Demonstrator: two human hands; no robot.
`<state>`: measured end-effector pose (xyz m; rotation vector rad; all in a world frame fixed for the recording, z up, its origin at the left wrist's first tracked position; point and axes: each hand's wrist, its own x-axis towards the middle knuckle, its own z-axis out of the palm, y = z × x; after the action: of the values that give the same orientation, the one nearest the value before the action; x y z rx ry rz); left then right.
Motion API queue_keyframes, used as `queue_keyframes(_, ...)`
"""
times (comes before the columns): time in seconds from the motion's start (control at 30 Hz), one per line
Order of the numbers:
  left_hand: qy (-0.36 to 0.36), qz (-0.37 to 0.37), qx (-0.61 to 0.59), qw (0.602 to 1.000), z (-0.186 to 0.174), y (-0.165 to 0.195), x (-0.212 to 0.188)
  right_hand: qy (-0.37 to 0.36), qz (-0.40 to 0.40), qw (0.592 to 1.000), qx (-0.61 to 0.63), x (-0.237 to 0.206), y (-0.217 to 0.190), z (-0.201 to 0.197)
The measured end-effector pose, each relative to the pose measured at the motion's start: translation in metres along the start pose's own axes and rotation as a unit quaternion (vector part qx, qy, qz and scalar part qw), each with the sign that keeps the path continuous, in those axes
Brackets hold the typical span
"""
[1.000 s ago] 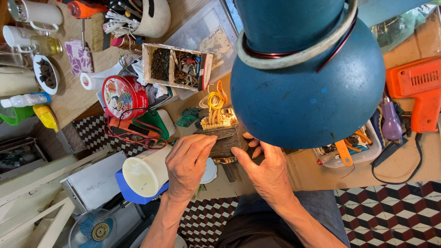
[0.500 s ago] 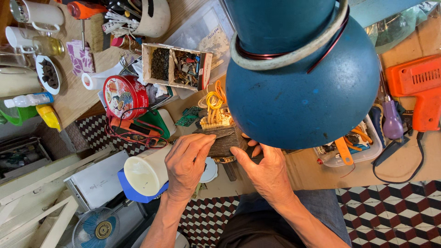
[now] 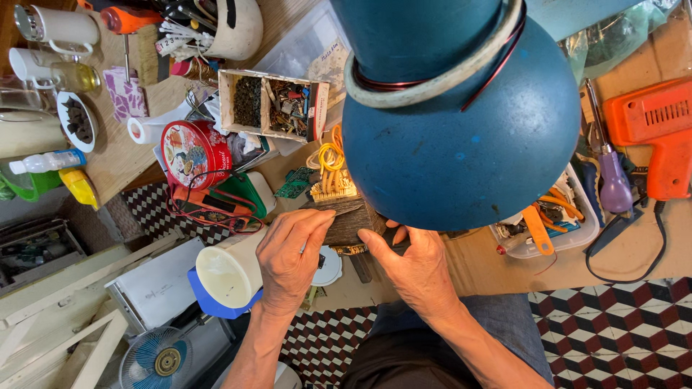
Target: The person works at a cluttered bench reassembling a transformer, fitting laminated core blocks around the coil with brass terminals and yellow wires. They press the laminations into place by hand, tap them with a hammer, and use pliers to adjust the wires and parts.
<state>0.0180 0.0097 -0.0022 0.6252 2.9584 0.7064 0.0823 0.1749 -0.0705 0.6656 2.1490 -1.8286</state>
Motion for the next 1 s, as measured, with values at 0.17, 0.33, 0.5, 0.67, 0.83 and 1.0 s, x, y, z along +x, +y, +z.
queue_keyframes(0.17, -0.002, -0.005, 0.008, 1.0, 0.0, 0.0, 0.0, 0.006, -0.013, 1.0, 0.004, 0.0, 0.0, 0.001)
queue_keyframes(0.33, -0.002, 0.002, 0.009, 1.0, 0.0, 0.0, 0.0, 0.012, -0.023, 1.0, 0.004, 0.0, 0.0, 0.001)
queue_keyframes(0.5, -0.001, 0.006, 0.011, 1.0, 0.0, 0.002, 0.001, 0.008, -0.015, 1.0, 0.006, 0.0, 0.0, 0.0)
queue_keyframes(0.67, -0.004, 0.013, 0.004, 1.0, -0.003, 0.003, 0.003, -0.007, -0.006, 1.0, 0.004, 0.0, -0.001, 0.0)
queue_keyframes(0.83, -0.038, 0.04, 0.027, 0.998, -0.011, 0.003, 0.008, -0.016, 0.005, 1.0, 0.005, 0.002, -0.002, -0.001)
queue_keyframes(1.0, -0.095, 0.102, 0.023, 0.99, -0.025, -0.005, 0.022, -0.008, -0.016, 1.0, 0.021, 0.001, -0.003, -0.001)
